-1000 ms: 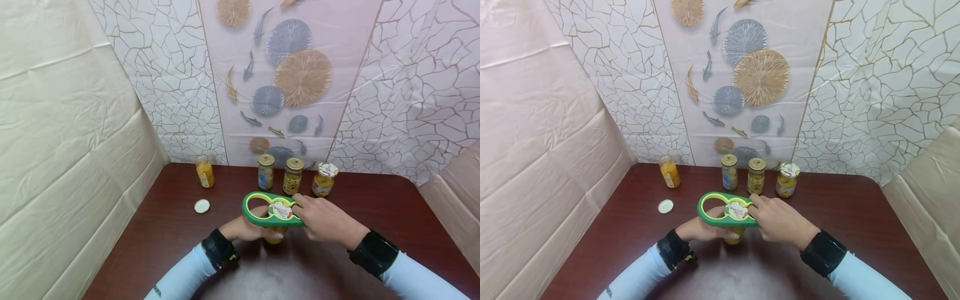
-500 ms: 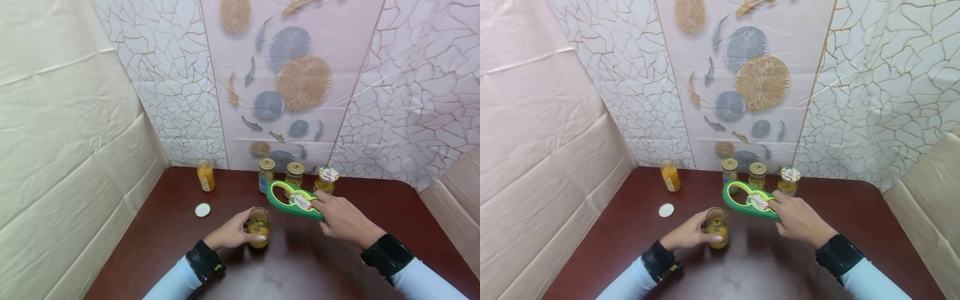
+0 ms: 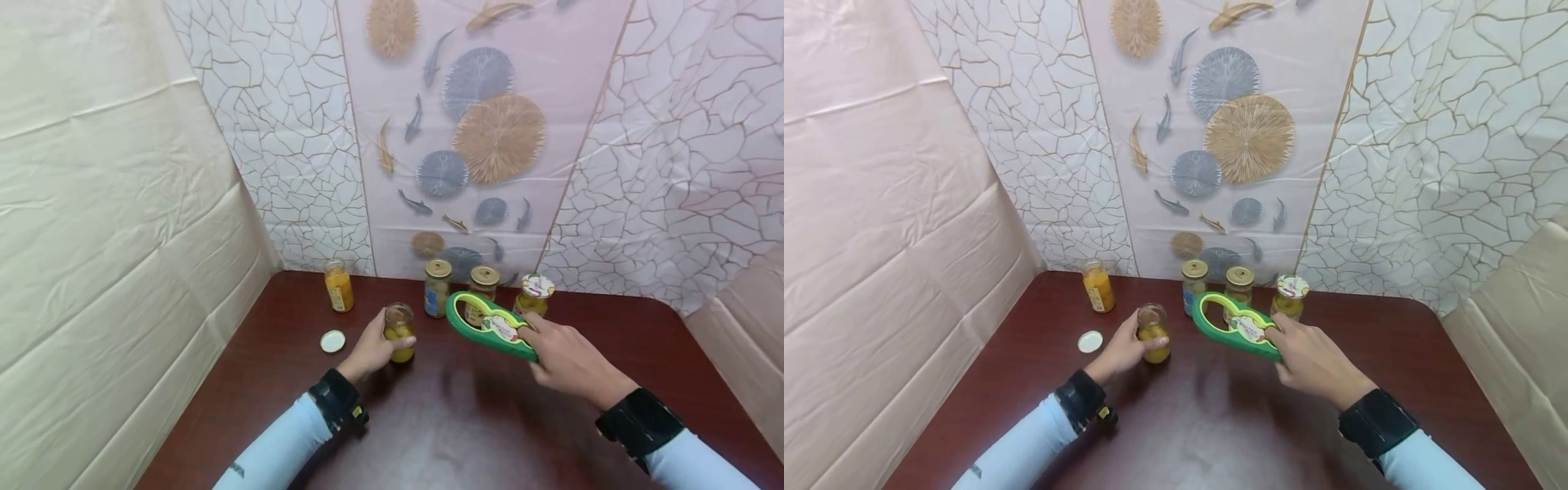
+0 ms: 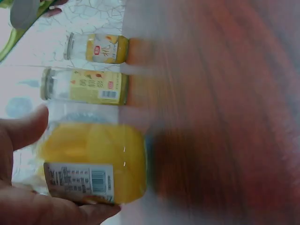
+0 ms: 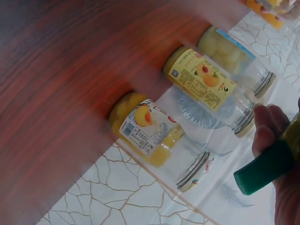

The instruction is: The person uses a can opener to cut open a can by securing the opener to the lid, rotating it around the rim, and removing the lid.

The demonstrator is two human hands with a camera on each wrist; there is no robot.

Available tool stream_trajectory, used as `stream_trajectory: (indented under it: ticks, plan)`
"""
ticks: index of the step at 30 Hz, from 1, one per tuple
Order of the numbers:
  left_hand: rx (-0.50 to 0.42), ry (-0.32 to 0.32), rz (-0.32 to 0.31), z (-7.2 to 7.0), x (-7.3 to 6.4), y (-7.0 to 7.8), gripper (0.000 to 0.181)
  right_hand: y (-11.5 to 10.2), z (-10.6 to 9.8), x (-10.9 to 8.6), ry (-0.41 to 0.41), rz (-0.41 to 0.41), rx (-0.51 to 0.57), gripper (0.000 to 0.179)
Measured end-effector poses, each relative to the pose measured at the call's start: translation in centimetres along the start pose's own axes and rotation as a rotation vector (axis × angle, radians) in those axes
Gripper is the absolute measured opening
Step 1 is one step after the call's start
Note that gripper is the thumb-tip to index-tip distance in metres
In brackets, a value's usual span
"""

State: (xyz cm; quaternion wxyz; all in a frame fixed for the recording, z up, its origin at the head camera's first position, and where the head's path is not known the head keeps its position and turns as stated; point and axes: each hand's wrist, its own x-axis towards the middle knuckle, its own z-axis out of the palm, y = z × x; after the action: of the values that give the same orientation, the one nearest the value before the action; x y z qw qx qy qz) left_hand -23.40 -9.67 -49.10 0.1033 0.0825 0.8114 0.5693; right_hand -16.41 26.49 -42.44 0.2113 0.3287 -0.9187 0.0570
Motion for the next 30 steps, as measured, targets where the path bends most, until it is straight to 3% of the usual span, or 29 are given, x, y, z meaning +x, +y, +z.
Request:
stream_trajectory:
  ticks: [5,12,17,21,25,30]
  plan:
    - [-0.064,0.081,-0.064,-0.4,2.8,-0.5,0.072,0.1,0.2,-0.1,-0.004,0.023,-0.030,0.033]
    - [-0.084,0.165,-0.056,-1.0,5.9,-1.0,0.058,0.5,0.3,-0.4,-0.031,0.061,-0.049,0.033]
    - [-0.039,0.192,-0.045,-1.1,7.8,-0.7,0.058,0.5,0.1,-0.5,-0.020,0.063,-0.043,0.033]
    - [0.033,0.230,-0.045,-1.2,9.3,-0.6,0.068,0.5,0.1,-0.4,-0.011,0.062,-0.031,0.034]
    - [0.082,0.253,-0.053,-1.3,10.1,-0.5,0.080,0.4,0.2,-0.3,-0.001,0.069,-0.025,0.035]
    - [0.079,0.249,-0.062,-1.6,9.7,-0.5,0.080,0.3,0.2,-0.2,0.001,0.073,-0.015,0.036]
